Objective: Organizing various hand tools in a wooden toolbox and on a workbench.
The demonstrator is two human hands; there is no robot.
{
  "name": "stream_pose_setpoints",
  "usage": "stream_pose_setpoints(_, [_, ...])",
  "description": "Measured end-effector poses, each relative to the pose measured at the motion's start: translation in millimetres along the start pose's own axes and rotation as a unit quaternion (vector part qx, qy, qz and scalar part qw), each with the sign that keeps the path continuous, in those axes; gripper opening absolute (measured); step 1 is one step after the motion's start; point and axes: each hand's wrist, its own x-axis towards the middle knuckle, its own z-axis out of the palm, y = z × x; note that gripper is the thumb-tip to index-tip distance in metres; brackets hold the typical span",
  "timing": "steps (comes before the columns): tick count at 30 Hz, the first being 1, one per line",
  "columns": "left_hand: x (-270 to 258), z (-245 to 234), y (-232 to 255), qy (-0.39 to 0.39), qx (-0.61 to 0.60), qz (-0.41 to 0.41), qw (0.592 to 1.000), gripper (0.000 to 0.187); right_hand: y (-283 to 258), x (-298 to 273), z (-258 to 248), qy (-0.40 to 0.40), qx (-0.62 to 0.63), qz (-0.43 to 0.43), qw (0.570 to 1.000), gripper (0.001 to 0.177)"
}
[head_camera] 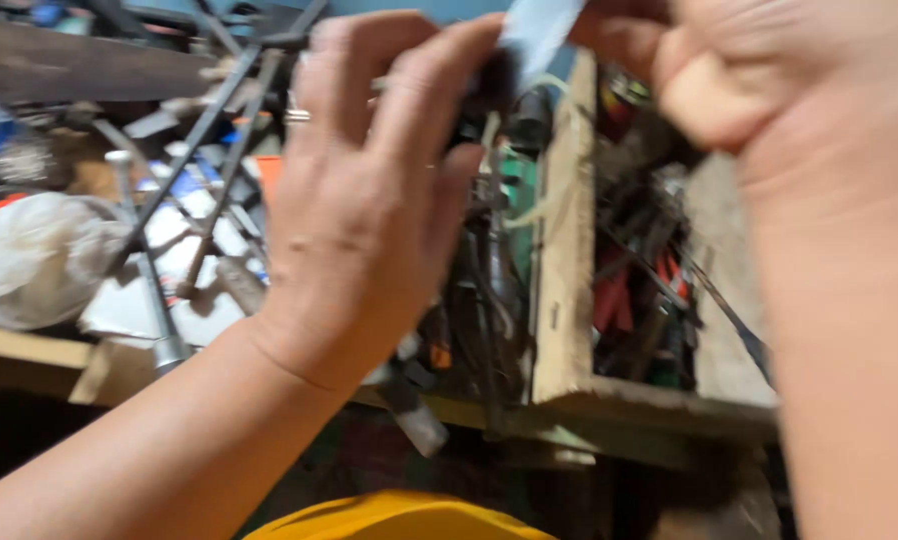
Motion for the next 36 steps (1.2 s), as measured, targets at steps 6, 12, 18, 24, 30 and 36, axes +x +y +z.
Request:
stream_pose_setpoints(6, [-25,-54,-25,0.050,0.253,-0.102,0.961,0.045,-36,31,152,-0.109,0.083,-0.030,0.990,0.019])
stream_pose_setpoints(12, [-76,-97,-63,0.158,0.153,-0.260,0.940,0.041,-24,49,239,-0.198,0.036,-0.081,0.976,0.020])
stream_pose_setpoints(18, [-82,-130,-100,0.251,-0.037,-0.445,0.859,0.019,-7,32,275,-0.117,-0.196,-0.209,0.951,0.022])
stream_pose_setpoints(24, [-147,-178,-187,0.239,-0.113,-0.355,0.897,0.019,-15,17,334,-0.003,-0.313,-0.271,0.910,0.040])
stream_pose_setpoints(30, [-169,-247,-243,0.248,-0.224,-0.530,0.780,0.007,-25,13,433,0.034,-0.333,-0.330,0.883,0.063])
stream_pose_setpoints(36, [-206,-276,-273,0.279,-0.241,-0.659,0.655,0.007,-27,-1,469,-0.087,-0.345,-0.222,0.908,0.066])
